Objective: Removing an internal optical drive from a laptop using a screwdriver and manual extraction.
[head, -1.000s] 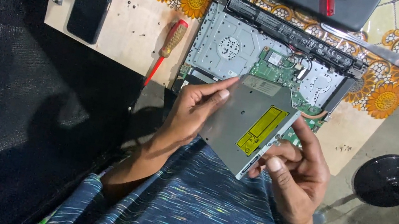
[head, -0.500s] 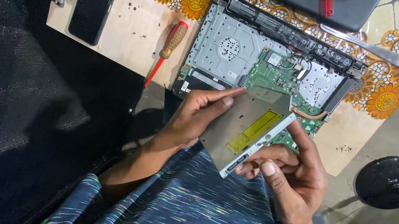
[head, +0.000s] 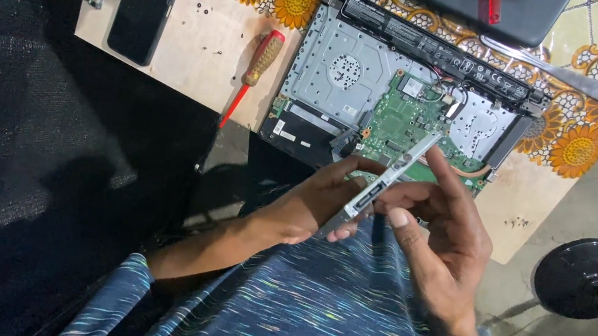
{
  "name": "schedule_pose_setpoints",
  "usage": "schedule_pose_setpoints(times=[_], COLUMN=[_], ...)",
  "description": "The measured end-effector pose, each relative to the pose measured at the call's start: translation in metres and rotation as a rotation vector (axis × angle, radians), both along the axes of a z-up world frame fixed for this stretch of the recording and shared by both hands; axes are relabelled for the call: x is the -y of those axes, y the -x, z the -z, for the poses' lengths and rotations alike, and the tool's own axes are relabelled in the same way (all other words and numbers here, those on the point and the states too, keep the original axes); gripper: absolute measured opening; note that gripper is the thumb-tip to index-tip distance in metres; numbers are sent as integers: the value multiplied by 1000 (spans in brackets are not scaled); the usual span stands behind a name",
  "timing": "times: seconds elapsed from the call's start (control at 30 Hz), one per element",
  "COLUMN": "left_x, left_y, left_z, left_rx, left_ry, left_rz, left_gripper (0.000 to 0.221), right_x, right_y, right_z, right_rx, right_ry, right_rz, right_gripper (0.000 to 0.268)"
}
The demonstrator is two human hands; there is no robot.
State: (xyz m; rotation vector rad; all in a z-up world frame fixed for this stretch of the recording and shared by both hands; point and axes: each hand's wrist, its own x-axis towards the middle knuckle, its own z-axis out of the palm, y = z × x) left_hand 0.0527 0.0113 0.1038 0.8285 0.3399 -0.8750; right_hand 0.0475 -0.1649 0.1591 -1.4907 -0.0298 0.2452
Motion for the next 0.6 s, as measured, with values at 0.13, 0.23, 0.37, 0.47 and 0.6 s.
schedule_pose_setpoints(times=[0.13,0.23,0.37,0.47,0.6], left_x=[-3,-8,-9,-9,-14], left_y=[10,19,23,23,33], left_z=[16,32,41,38,48], left_rx=[0,-220,-229,-190,-9], left_ry=[101,387,551,496,754], left_rz=[26,-25,41,89,37], left_gripper=[20,40,42,40,81], right_x=[0,0,1,2,-1], right_y=[0,2,2,2,3], right_z=[-3,-5,-3,-2,-7], right_rx=[9,0,13,13,-3], right_ry=[41,76,65,69,178], right_rz=[-5,6,7,9,108], right_gripper=[61,60,60,59,53])
